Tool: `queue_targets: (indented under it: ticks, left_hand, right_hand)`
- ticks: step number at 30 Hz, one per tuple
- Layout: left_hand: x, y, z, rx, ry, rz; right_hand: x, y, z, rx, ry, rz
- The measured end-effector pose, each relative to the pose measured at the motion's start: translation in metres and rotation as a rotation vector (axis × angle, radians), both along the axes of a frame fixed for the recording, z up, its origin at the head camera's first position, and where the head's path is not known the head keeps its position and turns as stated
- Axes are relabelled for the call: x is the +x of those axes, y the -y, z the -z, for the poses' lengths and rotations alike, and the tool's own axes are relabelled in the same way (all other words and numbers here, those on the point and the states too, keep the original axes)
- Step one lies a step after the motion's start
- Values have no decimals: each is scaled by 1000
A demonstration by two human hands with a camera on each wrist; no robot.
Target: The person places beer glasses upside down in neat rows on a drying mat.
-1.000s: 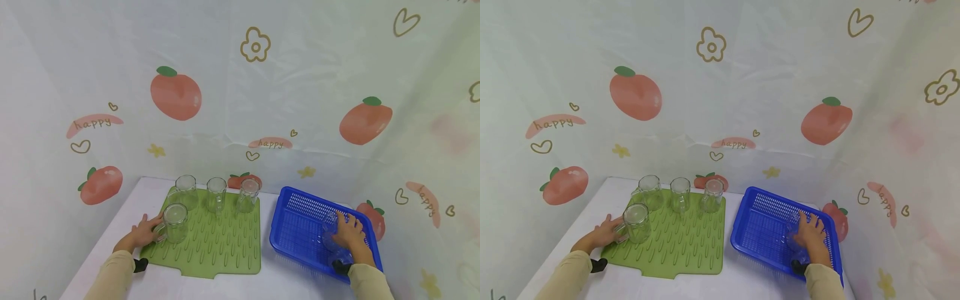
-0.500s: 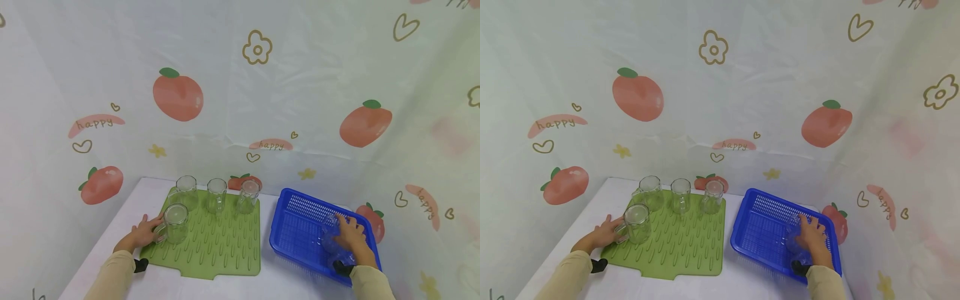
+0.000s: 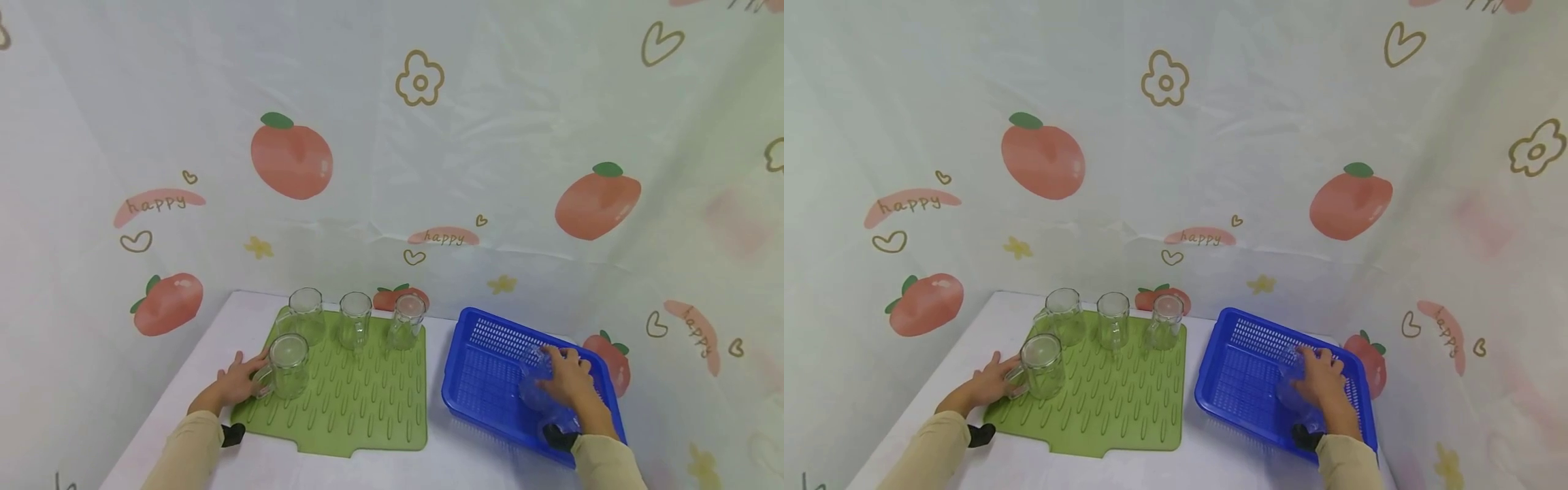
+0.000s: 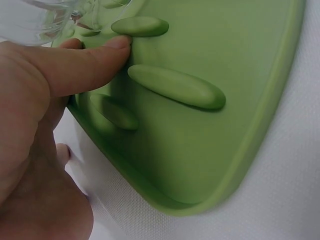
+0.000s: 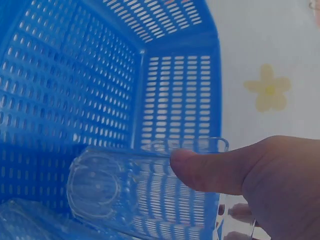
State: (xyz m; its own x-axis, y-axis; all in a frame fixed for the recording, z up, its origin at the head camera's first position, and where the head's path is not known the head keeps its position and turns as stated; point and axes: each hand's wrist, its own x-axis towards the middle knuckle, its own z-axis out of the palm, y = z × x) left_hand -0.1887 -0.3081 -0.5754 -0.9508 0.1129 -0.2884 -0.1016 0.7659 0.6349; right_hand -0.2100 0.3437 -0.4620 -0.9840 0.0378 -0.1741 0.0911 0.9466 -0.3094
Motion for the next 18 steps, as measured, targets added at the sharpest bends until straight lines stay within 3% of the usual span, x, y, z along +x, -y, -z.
queue_targets:
  ticks: [11,18]
  left_hand:
    - [4,-2,2,4,-4,6]
    - [4,0,0,40,-27,-14]
  right_hand:
    - [5,16,-11,-45,-61,-69]
    - [5,30,-23,-54,-155,-133]
